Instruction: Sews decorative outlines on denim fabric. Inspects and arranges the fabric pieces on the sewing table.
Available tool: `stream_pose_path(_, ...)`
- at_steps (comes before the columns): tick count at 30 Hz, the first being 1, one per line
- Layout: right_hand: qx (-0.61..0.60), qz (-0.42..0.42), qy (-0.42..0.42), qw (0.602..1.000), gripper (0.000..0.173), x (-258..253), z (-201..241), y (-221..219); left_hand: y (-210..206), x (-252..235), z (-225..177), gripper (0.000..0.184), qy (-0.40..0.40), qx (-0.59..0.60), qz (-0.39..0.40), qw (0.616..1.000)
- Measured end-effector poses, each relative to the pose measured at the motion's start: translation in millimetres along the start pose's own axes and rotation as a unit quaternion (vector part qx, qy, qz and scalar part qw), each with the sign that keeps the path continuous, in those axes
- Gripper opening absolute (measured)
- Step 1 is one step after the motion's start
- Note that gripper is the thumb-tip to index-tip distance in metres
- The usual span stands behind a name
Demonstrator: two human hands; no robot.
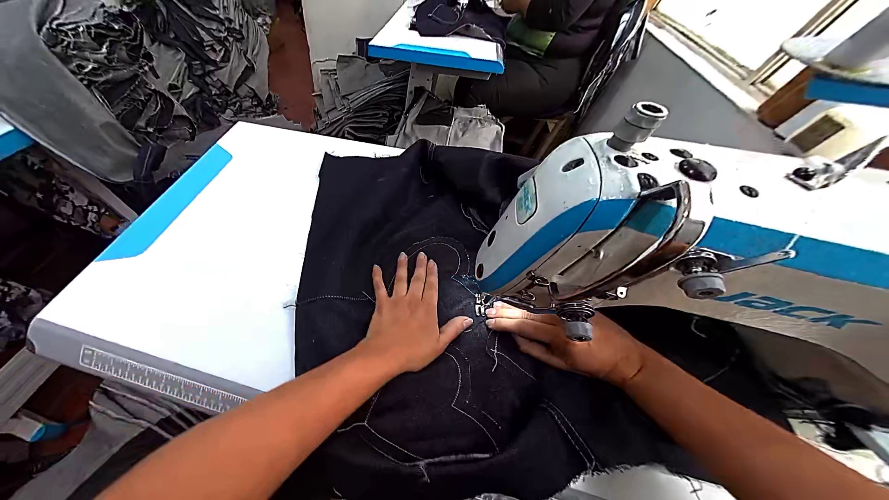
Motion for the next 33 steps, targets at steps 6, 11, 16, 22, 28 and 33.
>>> stream_pose_path(6, 0.038, -0.036, -0.317, 0.947, 0.032, -28.7, 140.9, 17.2, 48.4, -23.5, 34.6, 0.082, -0.132, 0.057, 0.117, 0.983)
stream_pose_path(11, 0.021, -0.052, -0.435, 0.899, 0.064, -61.6, 188.5, -57.3, 25.8, -76.6, 82.9, 0.042, -0.630, -0.014, -0.022, 0.776)
stream_pose_path(16, 0.066, -0.065, -0.380, 0.920, 0.063, -39.4, 181.8, -60.2, 10.4, -66.1, 89.6, 0.054, -0.616, 0.044, 0.024, 0.786)
stream_pose_path(22, -0.007, -0.058, -0.271, 0.961, 0.048, -11.3, 139.1, -39.2, 3.9, -24.4, 67.0, 0.056, -0.461, -0.010, 0.007, 0.887)
stream_pose_path(28, -0.066, -0.001, -0.055, 0.996, 0.035, 13.2, 45.5, -12.0, -6.1, 27.9, -6.3, 0.073, -0.179, -0.007, 0.052, 0.982)
stream_pose_path(33, -0.021, 0.003, -0.112, 0.993, 0.033, 8.2, 59.7, 4.8, 10.2, 33.6, -14.2, 0.073, -0.171, 0.013, 0.136, 0.976)
Point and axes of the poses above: each hand's wrist, its own x-axis away from the middle knuckle, its own y-axis out of the back of the hand, z = x × y, the point moved 1 cm from there along -x, towards the middle knuckle, and after that the axes turned 14 degrees about -y, right-handed, at the moved point
